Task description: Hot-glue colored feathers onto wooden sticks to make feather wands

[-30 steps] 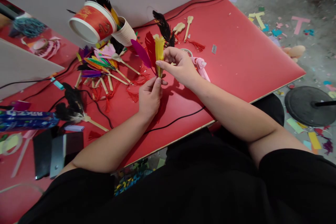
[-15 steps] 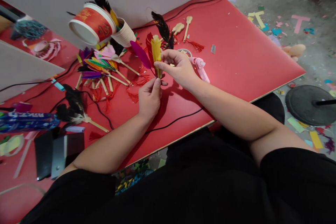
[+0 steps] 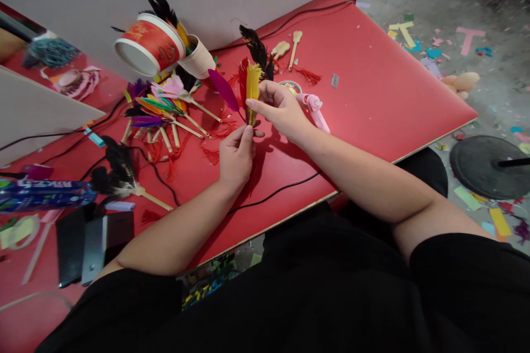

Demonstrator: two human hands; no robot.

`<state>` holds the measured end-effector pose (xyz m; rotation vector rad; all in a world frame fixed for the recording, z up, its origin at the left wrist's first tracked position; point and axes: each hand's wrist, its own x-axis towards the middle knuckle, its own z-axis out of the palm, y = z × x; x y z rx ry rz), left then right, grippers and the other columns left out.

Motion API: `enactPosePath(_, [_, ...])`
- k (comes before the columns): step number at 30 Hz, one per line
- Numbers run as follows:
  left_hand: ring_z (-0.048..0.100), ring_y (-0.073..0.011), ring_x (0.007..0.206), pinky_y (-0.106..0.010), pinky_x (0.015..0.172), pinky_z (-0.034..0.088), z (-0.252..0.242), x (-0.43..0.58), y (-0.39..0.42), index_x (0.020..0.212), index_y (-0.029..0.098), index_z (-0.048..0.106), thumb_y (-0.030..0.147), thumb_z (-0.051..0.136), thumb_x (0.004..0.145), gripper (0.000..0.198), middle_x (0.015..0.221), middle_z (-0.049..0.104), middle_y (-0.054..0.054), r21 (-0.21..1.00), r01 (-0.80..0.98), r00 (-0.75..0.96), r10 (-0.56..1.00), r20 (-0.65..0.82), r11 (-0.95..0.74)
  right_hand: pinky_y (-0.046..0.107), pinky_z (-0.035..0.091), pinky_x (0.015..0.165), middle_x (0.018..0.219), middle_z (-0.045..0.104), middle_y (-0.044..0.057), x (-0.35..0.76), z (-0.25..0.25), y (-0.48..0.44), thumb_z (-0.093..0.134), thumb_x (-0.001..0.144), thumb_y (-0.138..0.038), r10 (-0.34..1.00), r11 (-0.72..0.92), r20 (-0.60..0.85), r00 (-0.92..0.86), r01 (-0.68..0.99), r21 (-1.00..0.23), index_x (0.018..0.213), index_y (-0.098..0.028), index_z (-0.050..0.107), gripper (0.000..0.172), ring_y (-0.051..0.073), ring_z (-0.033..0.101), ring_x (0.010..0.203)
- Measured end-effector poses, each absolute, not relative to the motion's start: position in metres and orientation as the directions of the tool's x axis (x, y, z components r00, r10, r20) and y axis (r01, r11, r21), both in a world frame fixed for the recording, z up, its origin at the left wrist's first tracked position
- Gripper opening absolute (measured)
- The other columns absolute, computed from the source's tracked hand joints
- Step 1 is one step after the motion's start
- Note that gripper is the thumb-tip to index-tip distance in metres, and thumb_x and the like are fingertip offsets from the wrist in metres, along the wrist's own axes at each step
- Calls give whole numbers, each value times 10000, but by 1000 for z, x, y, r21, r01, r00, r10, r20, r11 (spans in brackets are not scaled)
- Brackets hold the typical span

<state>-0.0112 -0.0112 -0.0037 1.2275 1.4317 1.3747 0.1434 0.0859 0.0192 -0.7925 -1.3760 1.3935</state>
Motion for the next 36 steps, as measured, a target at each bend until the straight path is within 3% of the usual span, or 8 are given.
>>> enactPosePath(5, [791,-202,850,-299,694,609,-5,-11,-11,998,225,900,657,833,1123,455,1007,907,-99,994,103,-223,973,64,-42,360,700,803,936,669,13,144,17,87,1013,931,-695,938,124,169,-302,-162,-979,1037,-286,667,546,222,678,923])
enactPosePath(11, [758,-191,831,-294,694,597,-6,-11,-11,1047,231,905,660,837,1124,442,1018,896,-94,995,90,-203,977,71,-54,405,708,852,939,700,17,148,16,90,1012,888,-787,887,202,268,-377,-205,-958,1023,-282,705,606,233,713,908])
enactPosePath(17, [545,-148,599,-296,573,467,-6,-12,-14,1004,233,891,798,780,1118,586,713,686,-13,994,45,-160,981,110,-105,421,723,863,918,723,19,150,15,93,1044,834,-801,880,201,257,-399,-176,-964,1008,-268,727,645,252,750,937])
enactPosePath(19, [505,-141,552,-298,538,435,-5,-11,-15,961,232,875,872,739,1105,670,641,606,9,995,14,-156,983,98,-97,415,729,847,913,723,12,150,15,91,1050,833,-791,872,187,257,-417,-201,-961,1015,-268,730,640,243,749,909])
enactPosePath(22, [485,-123,516,-295,494,405,-3,-9,-14,923,224,858,939,725,1070,742,672,671,-8,997,-20,-169,984,64,-68,412,736,828,912,717,1,150,20,86,1062,833,-771,867,135,226,-445,-227,-965,1026,-273,718,635,227,737,867])
enactPosePath(25, [476,-111,510,-293,475,382,-2,-9,-12,853,222,830,948,744,1051,757,715,727,-32,998,-30,-184,981,55,-61,407,741,833,933,722,2,150,28,80,1093,830,-705,880,67,163,-445,-222,-973,1028,-280,691,618,222,735,868])
enactPosePath(28, [476,-117,501,-296,475,373,-1,-9,-11,791,228,796,956,731,1054,777,633,648,-14,999,-5,-199,979,42,-44,398,737,824,931,724,6,149,35,76,1128,827,-607,895,12,104,-433,-209,-978,1026,-281,661,603,224,741,875])
enactPosePath(36, [501,-121,494,-307,480,372,-1,-12,-10,758,233,755,942,703,1083,782,595,589,3,999,35,-225,974,25,-18,389,733,812,890,736,-11,149,39,77,1149,790,-573,892,5,104,-440,-221,-975,1005,-286,652,612,227,743,881])
